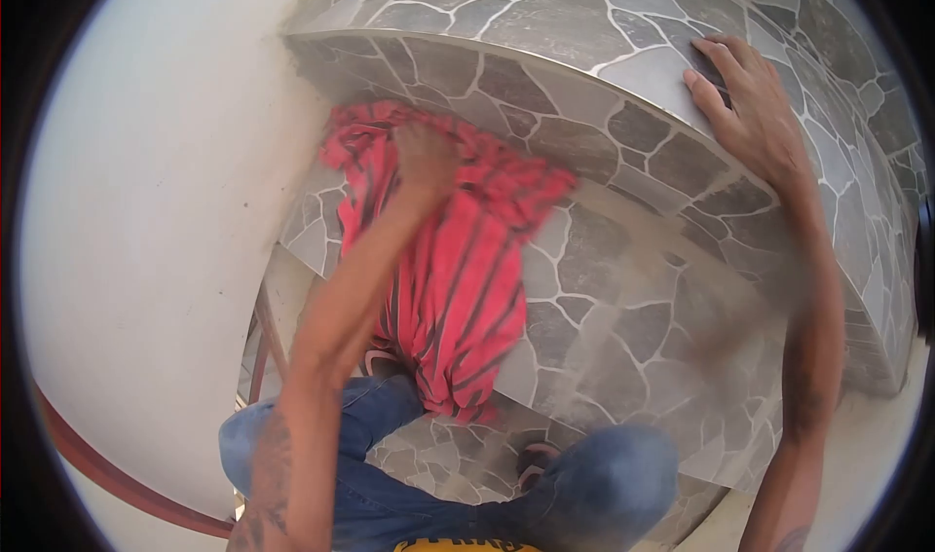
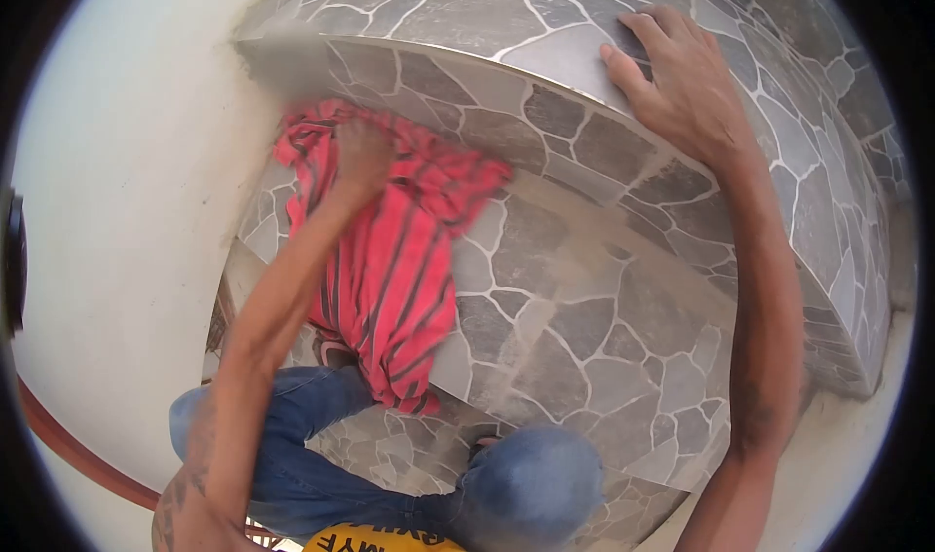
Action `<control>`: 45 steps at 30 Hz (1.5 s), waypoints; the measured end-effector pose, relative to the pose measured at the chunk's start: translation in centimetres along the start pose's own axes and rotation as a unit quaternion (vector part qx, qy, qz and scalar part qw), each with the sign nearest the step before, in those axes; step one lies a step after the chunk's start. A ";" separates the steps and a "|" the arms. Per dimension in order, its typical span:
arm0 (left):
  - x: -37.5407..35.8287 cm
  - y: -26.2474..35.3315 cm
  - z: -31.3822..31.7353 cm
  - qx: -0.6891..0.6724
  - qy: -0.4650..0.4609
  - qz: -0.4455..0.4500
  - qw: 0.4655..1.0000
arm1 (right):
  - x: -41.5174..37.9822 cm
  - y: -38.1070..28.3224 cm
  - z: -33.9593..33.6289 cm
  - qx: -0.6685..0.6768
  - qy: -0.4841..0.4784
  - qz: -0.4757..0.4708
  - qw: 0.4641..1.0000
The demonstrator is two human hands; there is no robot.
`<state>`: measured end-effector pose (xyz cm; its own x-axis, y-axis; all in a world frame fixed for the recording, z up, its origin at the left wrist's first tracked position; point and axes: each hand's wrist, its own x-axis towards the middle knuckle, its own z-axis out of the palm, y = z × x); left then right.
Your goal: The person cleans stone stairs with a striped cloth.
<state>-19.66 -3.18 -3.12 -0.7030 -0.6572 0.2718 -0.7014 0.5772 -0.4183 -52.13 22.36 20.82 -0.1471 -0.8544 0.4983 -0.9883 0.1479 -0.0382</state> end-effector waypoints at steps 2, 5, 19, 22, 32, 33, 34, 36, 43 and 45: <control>-1.4 6.0 -4.9 -0.012 0.091 -0.008 0.996 | 0.0 -0.3 -0.1 -0.005 0.000 -0.003 1.000; -5.6 16.7 -9.1 -0.128 0.134 0.013 0.983 | 0.3 -0.4 -0.2 -0.001 -0.009 -0.006 1.000; -0.6 -3.7 -4.3 -0.107 -0.157 -0.161 0.968 | -0.4 0.2 -0.3 0.011 -0.009 -0.006 1.000; 0.7 -4.3 -1.9 -0.119 -0.092 -0.137 0.979 | 0.0 0.4 0.3 0.004 0.002 -0.010 1.000; -6.0 19.3 -17.5 -0.276 -0.006 0.050 0.960 | 0.3 0.7 0.4 -0.016 -0.008 -0.043 0.999; -6.1 19.6 -17.8 -0.290 -0.044 0.059 0.954 | 0.2 0.8 0.1 -0.011 -0.004 -0.043 0.999; -6.3 19.0 -17.3 -0.299 -0.006 0.062 0.952 | 0.0 0.8 0.0 -0.002 -0.001 -0.043 0.999; -6.9 15.7 -14.8 -0.312 0.067 0.071 0.945 | -0.2 0.4 0.2 0.013 -0.003 -0.037 0.999; -1.1 -3.2 -2.0 -0.100 -0.079 -0.140 0.982 | -0.3 0.3 0.0 0.014 -0.014 -0.017 1.000; 0.6 -4.4 -2.0 -0.112 -0.122 -0.148 0.975 | -0.2 0.3 0.1 0.010 -0.006 -0.012 1.000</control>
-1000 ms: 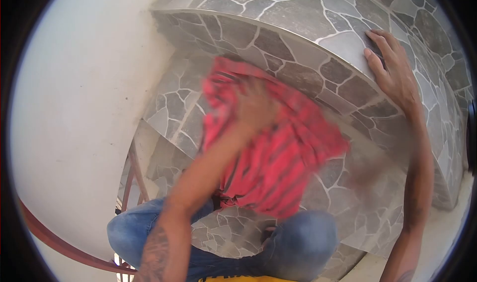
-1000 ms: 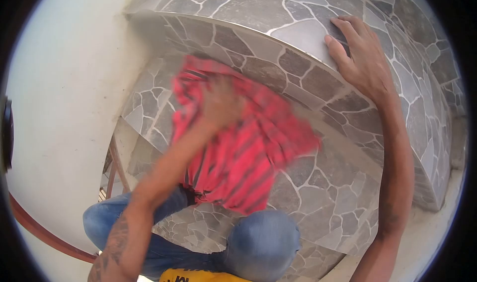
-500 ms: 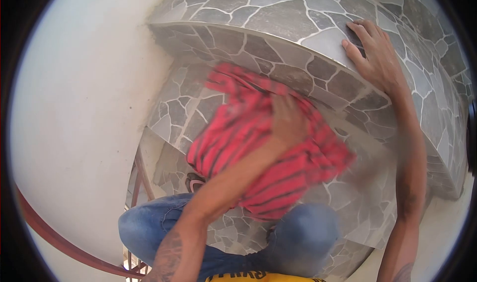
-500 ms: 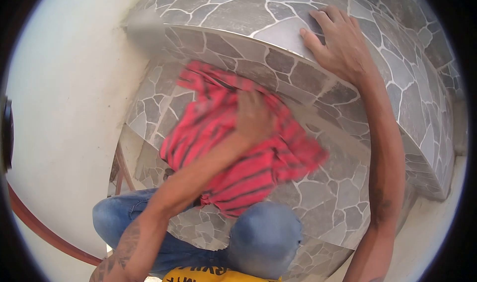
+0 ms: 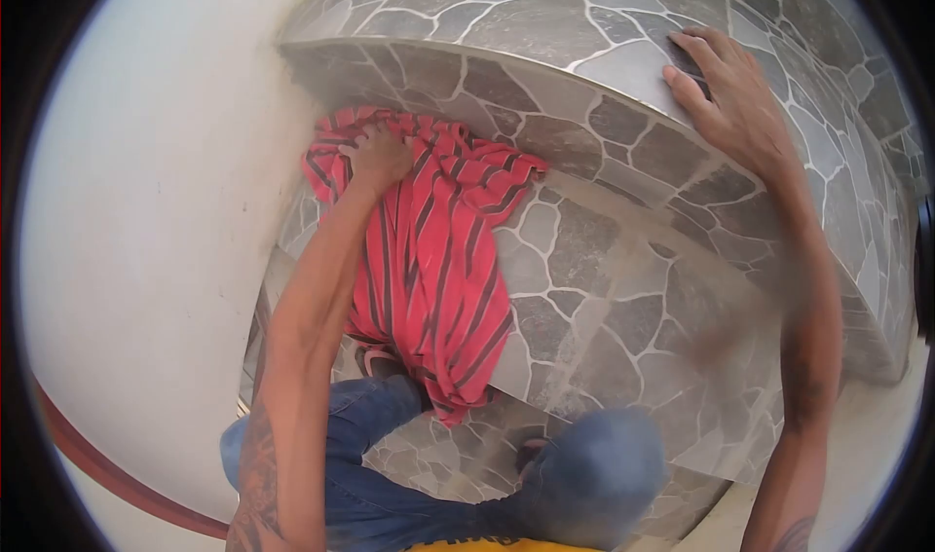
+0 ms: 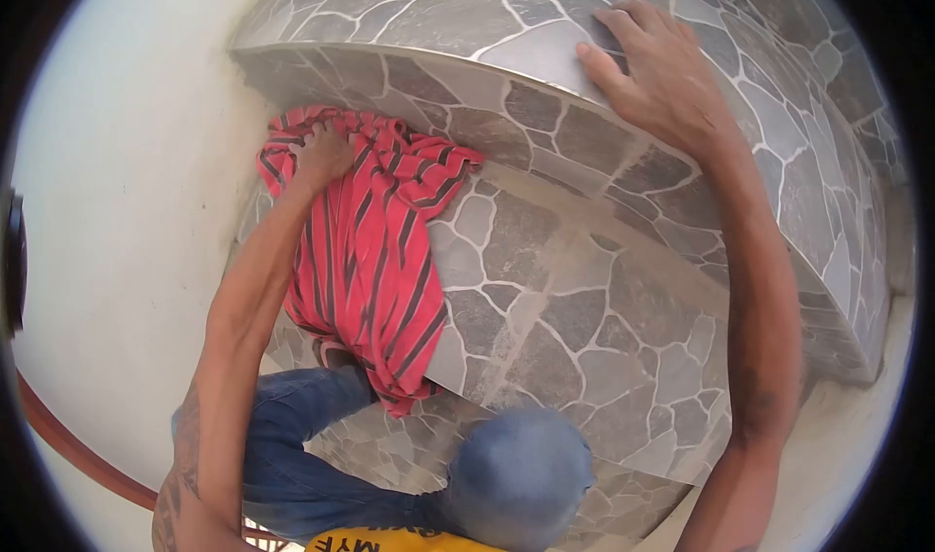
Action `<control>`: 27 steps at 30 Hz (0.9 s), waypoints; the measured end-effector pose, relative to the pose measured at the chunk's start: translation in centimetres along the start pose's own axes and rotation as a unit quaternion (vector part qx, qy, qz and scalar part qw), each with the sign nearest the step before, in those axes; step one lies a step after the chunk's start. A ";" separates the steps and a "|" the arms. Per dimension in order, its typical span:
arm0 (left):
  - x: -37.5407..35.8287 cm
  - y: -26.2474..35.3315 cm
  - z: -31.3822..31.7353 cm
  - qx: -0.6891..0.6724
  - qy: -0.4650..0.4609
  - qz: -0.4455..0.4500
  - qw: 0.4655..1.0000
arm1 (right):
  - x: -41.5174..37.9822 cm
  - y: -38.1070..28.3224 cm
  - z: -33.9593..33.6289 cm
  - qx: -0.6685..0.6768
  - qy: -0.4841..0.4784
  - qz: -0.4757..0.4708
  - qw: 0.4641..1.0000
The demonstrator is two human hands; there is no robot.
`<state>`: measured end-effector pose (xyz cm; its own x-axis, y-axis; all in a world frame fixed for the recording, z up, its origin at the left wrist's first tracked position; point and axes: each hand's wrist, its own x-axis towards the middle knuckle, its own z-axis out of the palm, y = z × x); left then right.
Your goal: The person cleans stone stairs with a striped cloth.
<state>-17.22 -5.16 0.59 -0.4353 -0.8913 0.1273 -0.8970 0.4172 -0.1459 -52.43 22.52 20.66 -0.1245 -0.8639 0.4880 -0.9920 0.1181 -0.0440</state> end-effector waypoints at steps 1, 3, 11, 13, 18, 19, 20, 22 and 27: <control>0.7 0.1 -0.2 -0.002 -0.021 -0.005 1.000 | 0.1 -0.1 0.1 -0.001 0.006 0.001 1.000; -0.7 4.2 1.9 0.012 0.083 0.071 0.994 | 0.1 0.2 0.4 -0.011 0.014 0.002 1.000; -19.7 26.9 -7.7 -0.166 0.060 0.276 0.945 | 0.3 0.6 0.8 -0.035 0.022 -0.034 0.999; -19.6 26.8 -7.8 -0.217 0.069 0.256 0.939 | 0.0 0.9 0.1 -0.009 0.014 -0.033 0.999; -16.1 19.7 -4.1 -0.233 0.106 0.226 0.940 | -0.2 0.5 -0.3 0.017 -0.006 -0.013 1.000; -14.2 17.1 -2.8 -0.214 0.102 0.190 0.953 | -0.3 0.4 -0.3 0.018 -0.009 -0.013 1.000; -11.9 13.5 -1.0 -0.140 0.116 0.181 0.967 | -0.3 0.4 -0.3 0.020 -0.010 -0.013 1.000; -6.8 6.7 -0.3 -0.006 0.088 0.128 0.988 | -0.3 0.6 0.1 0.012 0.001 -0.018 1.000; -0.1 1.2 -0.3 -0.015 -0.023 0.030 0.999 | 0.1 0.2 0.5 -0.008 0.014 -0.010 1.000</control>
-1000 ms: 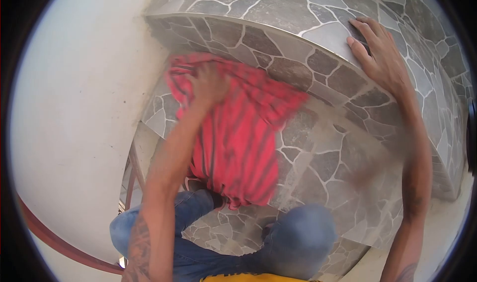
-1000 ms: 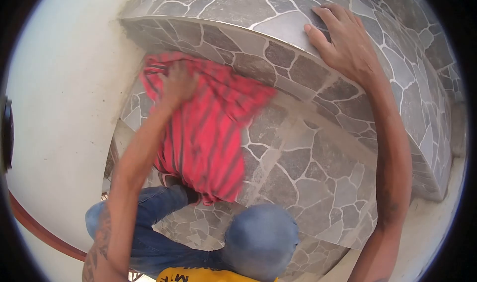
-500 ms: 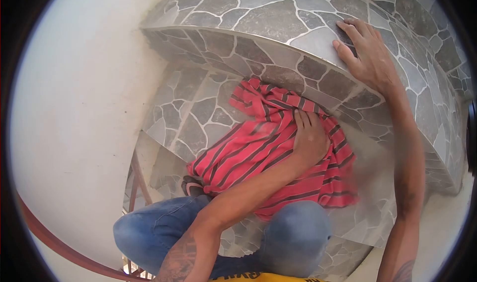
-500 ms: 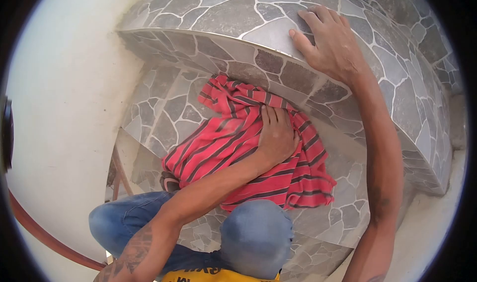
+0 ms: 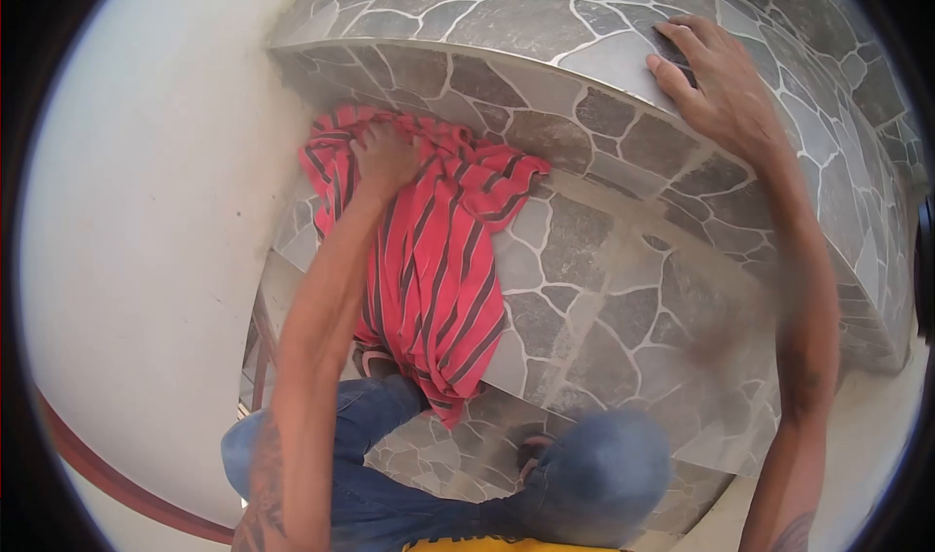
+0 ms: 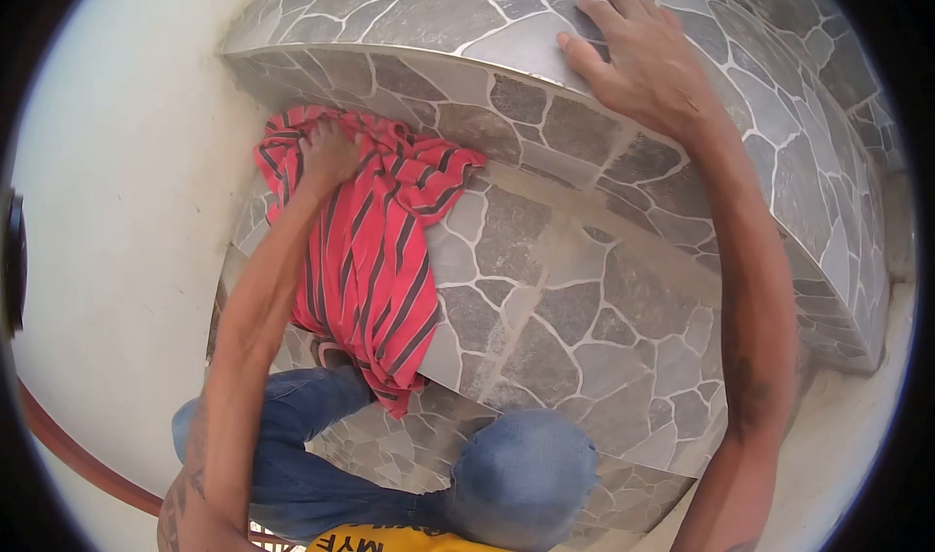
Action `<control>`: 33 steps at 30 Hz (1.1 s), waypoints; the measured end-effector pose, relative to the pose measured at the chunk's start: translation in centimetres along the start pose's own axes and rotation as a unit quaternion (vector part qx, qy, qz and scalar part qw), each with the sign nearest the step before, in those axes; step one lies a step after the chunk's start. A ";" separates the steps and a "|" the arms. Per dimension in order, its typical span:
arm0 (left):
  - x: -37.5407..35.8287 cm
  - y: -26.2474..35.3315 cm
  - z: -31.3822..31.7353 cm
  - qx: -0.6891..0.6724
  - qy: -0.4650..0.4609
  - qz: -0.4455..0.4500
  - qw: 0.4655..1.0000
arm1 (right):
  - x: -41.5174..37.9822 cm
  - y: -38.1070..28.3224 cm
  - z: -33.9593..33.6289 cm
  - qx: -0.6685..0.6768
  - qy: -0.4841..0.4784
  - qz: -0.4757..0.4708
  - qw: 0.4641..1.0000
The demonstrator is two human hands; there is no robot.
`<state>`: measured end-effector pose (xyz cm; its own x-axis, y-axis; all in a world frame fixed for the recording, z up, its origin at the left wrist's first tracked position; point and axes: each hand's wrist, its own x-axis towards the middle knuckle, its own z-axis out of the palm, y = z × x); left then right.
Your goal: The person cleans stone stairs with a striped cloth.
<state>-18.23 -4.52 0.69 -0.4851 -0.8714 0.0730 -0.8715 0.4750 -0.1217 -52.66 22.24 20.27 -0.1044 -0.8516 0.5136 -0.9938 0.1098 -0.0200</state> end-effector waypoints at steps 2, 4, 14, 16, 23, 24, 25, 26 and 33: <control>-1.7 4.3 1.6 0.044 0.114 0.030 0.992 | 0.1 0.2 0.2 -0.015 0.004 -0.006 1.000; -5.6 9.8 -0.7 -0.020 0.045 0.087 0.995 | 0.1 -0.1 -0.1 -0.008 -0.005 0.003 1.000; -17.1 23.2 -4.5 -0.226 0.122 0.224 0.940 | -0.3 0.0 -0.9 0.020 -0.026 -0.009 0.999; -15.0 19.3 -2.2 -0.221 0.142 0.179 0.948 | -0.2 -0.3 -0.9 0.020 -0.032 -0.002 0.999; -0.7 -4.8 -1.5 -0.029 -0.021 -0.080 0.996 | -0.1 -0.4 -0.6 0.016 -0.024 0.022 0.999; -0.5 -4.4 -1.4 -0.021 -0.017 -0.069 0.997 | 0.0 -0.4 -0.5 0.012 -0.021 0.020 1.000; -0.2 -3.7 -0.8 -0.014 -0.012 -0.058 0.998 | 0.2 -0.3 -0.3 0.007 -0.018 0.018 1.000; -0.1 -2.5 0.2 -0.009 -0.010 -0.047 0.999 | 0.1 -0.3 -0.2 0.002 -0.018 0.016 1.000; -13.5 19.6 -1.5 -0.122 0.119 0.159 0.973 | 0.4 -0.3 0.0 -0.007 -0.015 0.002 1.000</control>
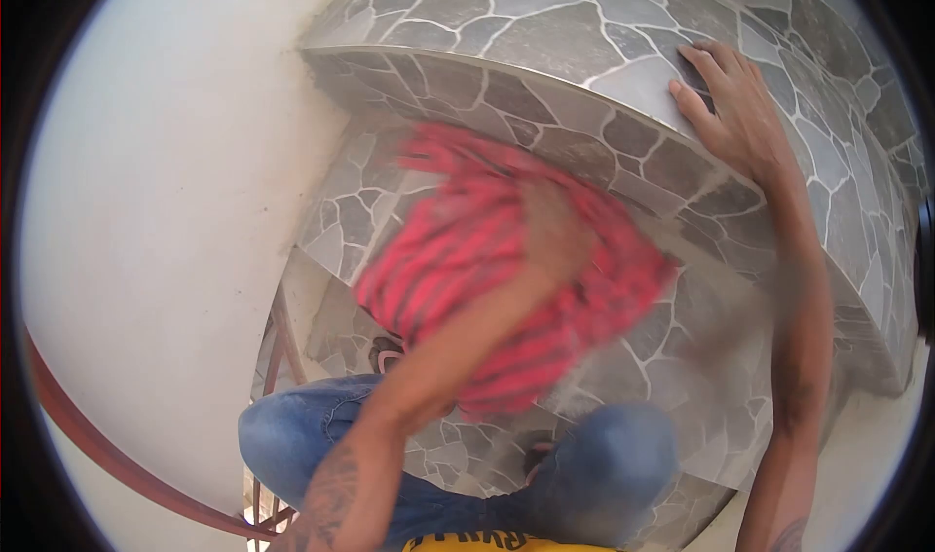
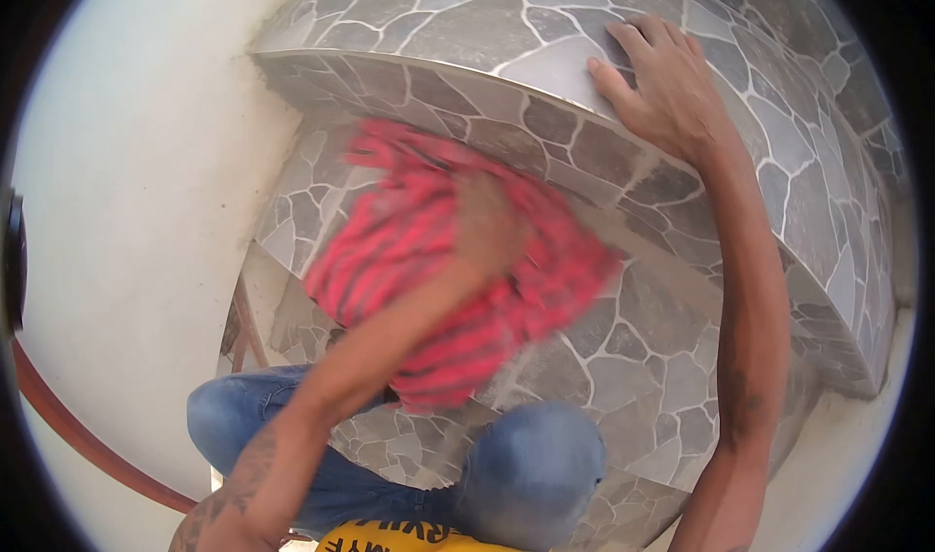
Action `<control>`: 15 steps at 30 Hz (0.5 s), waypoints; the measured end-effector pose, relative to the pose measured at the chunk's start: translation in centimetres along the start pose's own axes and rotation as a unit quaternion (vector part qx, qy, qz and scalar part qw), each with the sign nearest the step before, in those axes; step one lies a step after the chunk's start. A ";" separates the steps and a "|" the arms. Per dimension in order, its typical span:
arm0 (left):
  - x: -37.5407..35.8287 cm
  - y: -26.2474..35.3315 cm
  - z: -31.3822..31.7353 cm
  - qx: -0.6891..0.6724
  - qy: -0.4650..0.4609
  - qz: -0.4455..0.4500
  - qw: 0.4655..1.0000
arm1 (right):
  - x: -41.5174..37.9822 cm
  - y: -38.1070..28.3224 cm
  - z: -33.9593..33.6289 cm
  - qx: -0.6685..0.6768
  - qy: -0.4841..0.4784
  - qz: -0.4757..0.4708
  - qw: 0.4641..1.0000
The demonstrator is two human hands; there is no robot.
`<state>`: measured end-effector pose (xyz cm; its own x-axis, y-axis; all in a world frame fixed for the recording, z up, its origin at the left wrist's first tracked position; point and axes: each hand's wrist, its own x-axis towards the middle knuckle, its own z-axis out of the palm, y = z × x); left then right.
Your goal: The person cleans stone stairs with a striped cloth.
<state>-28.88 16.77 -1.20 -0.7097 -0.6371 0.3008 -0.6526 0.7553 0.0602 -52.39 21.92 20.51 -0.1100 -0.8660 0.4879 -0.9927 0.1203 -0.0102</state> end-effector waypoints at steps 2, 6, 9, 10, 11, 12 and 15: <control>-2.0 7.2 -1.8 -0.033 -0.024 0.040 0.998 | -0.1 0.4 -0.1 -0.010 -0.003 -0.017 1.000; -1.9 7.4 -3.4 -0.172 0.013 0.055 0.983 | -0.7 0.4 -0.5 0.034 -0.008 -0.009 0.999; -1.6 2.3 -1.4 -0.169 0.088 0.086 0.978 | -0.6 0.2 -0.9 0.039 -0.014 0.008 0.999; -1.0 -0.1 -1.9 -0.201 0.056 0.057 0.976 | -0.7 0.2 -0.9 0.035 -0.016 0.006 0.999; -0.1 -3.2 -2.5 -0.233 0.023 0.032 0.972 | -0.9 0.3 -1.0 0.031 -0.016 0.008 0.999; 0.4 -7.0 -0.9 -0.173 0.082 0.028 0.981 | -0.9 0.3 -1.0 0.032 -0.019 0.007 0.999; 2.9 -20.7 -0.8 -0.008 0.018 -0.087 0.996 | -0.9 0.4 -0.9 0.037 -0.029 0.013 0.999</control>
<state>-17.25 -0.64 -0.81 -0.5752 -0.7533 0.3188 -0.7607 0.6359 0.1301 -52.60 23.17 20.91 -0.1365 -0.8899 0.4352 -0.9901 0.1088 -0.0883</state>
